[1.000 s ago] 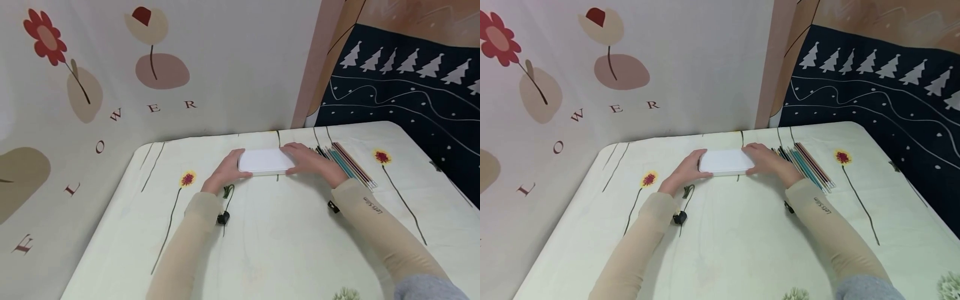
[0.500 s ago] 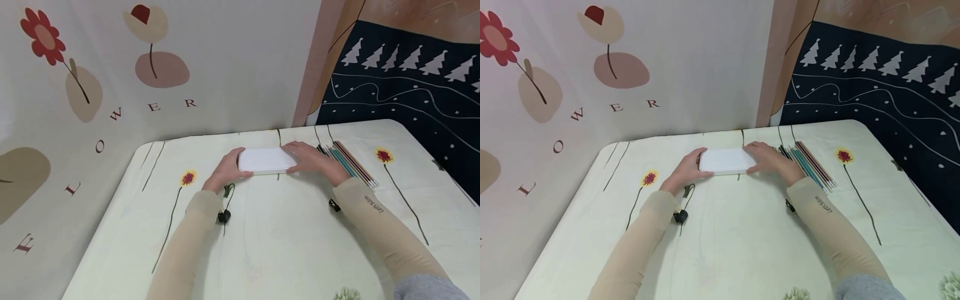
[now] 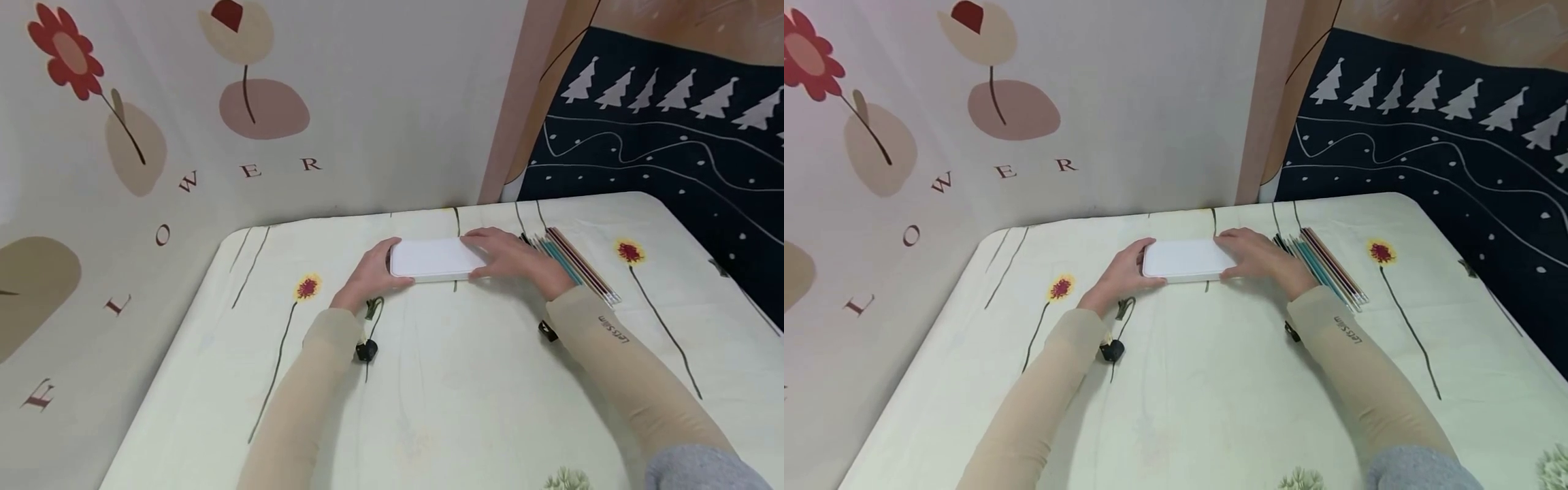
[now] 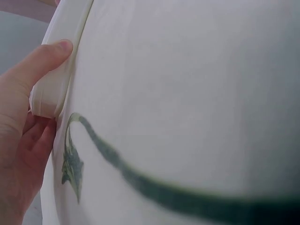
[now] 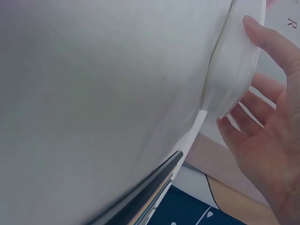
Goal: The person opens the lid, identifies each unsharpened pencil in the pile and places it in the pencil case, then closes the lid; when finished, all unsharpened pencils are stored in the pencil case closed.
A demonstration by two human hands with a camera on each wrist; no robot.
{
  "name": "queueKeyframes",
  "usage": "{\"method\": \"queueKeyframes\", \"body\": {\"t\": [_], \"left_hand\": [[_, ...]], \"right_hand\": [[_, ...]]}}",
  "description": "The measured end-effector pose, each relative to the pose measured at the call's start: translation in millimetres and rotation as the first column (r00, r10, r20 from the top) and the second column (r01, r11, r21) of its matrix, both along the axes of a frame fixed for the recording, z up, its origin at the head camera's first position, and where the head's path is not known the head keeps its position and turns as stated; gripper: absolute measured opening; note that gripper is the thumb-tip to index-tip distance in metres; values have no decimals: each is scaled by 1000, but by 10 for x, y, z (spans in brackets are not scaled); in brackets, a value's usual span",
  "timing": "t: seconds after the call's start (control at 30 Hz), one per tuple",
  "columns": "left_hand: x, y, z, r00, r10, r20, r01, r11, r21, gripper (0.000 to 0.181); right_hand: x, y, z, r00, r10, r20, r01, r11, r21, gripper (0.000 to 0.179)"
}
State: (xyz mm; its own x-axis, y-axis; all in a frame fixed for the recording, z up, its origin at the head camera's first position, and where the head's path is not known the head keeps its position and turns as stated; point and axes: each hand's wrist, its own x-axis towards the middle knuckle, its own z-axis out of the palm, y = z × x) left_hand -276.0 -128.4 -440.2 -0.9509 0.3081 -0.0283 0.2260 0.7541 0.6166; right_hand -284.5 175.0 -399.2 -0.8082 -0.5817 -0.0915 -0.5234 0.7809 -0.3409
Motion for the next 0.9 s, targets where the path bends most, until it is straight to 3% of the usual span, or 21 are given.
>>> {"method": "queueKeyframes", "body": {"t": [0.33,0.6,0.77,0.9], "left_hand": [[-34,11,32,1000,2,-1,-2,1000,12,95],[66,61,-107,995,59,74,-62,997,37,96],[88,100,-138,995,98,16,-97,995,-21,95],[53,118,-79,995,99,-30,-100,995,-23,96]], "right_hand": [[11,-13,49,1000,9,-10,-9,1000,-8,79],[41,-62,-52,1000,23,-2,-23,1000,11,78],[64,-66,-52,1000,5,-2,-5,999,40,79],[77,-45,31,999,8,-37,-7,999,34,75]]}}
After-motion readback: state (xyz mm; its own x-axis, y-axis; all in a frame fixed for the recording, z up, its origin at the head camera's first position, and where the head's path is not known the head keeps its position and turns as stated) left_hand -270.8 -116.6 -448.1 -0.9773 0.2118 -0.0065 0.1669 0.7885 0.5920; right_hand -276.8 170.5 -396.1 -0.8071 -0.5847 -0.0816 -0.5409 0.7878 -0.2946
